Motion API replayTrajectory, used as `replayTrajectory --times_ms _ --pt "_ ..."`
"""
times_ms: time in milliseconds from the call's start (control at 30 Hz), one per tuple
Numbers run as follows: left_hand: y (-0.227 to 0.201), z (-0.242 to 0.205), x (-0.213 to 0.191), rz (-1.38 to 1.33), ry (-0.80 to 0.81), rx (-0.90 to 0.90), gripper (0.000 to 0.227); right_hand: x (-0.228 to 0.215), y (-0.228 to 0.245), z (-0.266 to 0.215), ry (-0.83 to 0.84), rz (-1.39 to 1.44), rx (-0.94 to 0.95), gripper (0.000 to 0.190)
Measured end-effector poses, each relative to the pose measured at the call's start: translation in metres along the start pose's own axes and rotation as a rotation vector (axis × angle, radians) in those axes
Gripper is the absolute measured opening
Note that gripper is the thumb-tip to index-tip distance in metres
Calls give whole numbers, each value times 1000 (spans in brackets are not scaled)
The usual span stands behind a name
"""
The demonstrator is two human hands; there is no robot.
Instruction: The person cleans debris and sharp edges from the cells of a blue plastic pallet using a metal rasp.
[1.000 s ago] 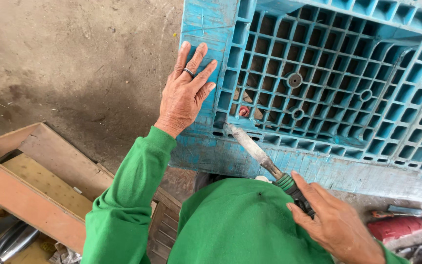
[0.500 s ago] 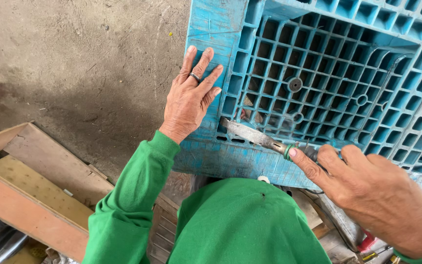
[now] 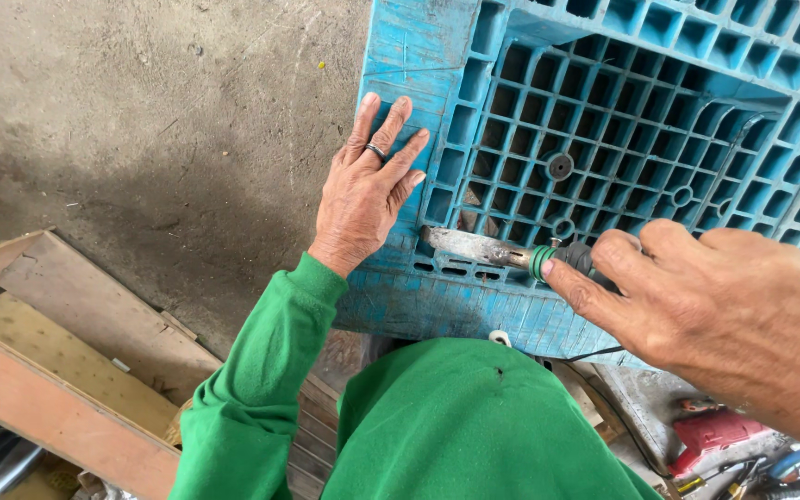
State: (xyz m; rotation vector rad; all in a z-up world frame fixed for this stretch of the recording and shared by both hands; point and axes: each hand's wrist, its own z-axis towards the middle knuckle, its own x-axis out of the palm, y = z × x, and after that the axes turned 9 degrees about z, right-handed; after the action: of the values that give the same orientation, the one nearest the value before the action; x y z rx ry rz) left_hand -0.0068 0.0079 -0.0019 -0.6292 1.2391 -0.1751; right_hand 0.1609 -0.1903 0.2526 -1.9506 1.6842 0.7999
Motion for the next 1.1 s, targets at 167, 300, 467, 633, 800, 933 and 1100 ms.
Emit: replayTrajectory --times_ms 167,300,467,633,800,933,1100 --pt "-1 1 -1 -13 -4 -3 42 -8 -1 3 82 18 6 70" --pt "0 -1 0 -10 9 -7 42 -11 -2 4 93 20 -8 72" --pt "10 -6 14 -73 -1 -28 43 9 -3 -8 32 46 25 71" --pt "22 -15 26 -222 -251 -192 54 82 5 -44 -59 496 331 76" --pt "21 -12 30 -230 -223 -300 54 175 67 -32 -201 1955 561 58" --pt "6 -17 20 -181 -162 -298 53 206 102 -12 -173 2239 653 53" --pt "-18 -30 7 -113 -133 -344 52 205 96 -3 -97 2310 686 55"
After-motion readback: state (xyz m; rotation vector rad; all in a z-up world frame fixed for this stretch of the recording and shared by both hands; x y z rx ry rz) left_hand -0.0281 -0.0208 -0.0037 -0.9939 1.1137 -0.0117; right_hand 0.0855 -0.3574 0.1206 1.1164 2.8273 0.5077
